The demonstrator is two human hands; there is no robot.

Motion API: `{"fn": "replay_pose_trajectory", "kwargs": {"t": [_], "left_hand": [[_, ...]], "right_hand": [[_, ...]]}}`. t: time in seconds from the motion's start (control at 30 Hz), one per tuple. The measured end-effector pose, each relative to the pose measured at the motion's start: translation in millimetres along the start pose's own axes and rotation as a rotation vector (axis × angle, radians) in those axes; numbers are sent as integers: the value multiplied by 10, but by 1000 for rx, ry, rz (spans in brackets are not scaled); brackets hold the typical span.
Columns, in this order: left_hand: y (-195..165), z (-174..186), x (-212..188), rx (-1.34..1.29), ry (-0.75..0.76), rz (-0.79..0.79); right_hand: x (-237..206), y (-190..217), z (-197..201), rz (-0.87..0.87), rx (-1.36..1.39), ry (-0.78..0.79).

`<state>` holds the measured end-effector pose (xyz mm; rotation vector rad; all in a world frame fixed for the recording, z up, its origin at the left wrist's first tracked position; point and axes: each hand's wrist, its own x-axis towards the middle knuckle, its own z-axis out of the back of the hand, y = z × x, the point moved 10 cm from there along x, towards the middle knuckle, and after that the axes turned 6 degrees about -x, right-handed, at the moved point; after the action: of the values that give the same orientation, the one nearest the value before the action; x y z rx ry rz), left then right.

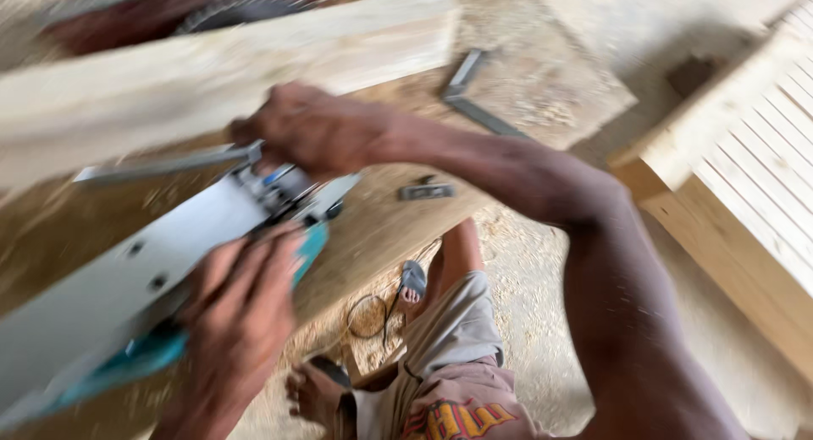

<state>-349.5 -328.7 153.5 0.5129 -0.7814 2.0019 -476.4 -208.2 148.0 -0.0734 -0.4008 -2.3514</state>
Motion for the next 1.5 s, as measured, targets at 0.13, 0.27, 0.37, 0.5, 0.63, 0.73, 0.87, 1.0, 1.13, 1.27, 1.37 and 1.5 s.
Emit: {"fn": "replay_pose_trajectory", "kwargs": {"t": [0.13,0.27,0.37,0.5,0.63,0.73,0.87,1.0,1.13,1.27,1.37,1.5], "left_hand": [[437,177,-91,192,242,23],[1351,-21,-420,101,301,190],[1666,19,-784,46,270,239],[1660,109,-882,113,301,242],[1553,187,-691,218,394,243],[1526,211,-652,329,491,225],[1378,249,-607,468,528,43],[1278,423,-547,375,478,275],[825,653,-378,596,501,88],[694,1036,-347,345,226,261],[615,1119,-228,295,62,114],[544,908,-103,25,33,-35]], "right_hand": [[-65,-5,-103,80,-5,-76],[-112,-82,-94,131,59,-134],[-66,-63,-78,137,157,-130],[-66,-14,-46,87,248,-116],[-34,85,42,59,234,-147],[15,76,35,-37,176,-132],[79,51,-62,-157,55,-104],[104,73,-172,-222,27,-110],[210,175,-107,-178,112,-130],[255,399,113,-84,90,-118],[375,409,200,-160,84,57],[665,589,529,11,62,4]]}}
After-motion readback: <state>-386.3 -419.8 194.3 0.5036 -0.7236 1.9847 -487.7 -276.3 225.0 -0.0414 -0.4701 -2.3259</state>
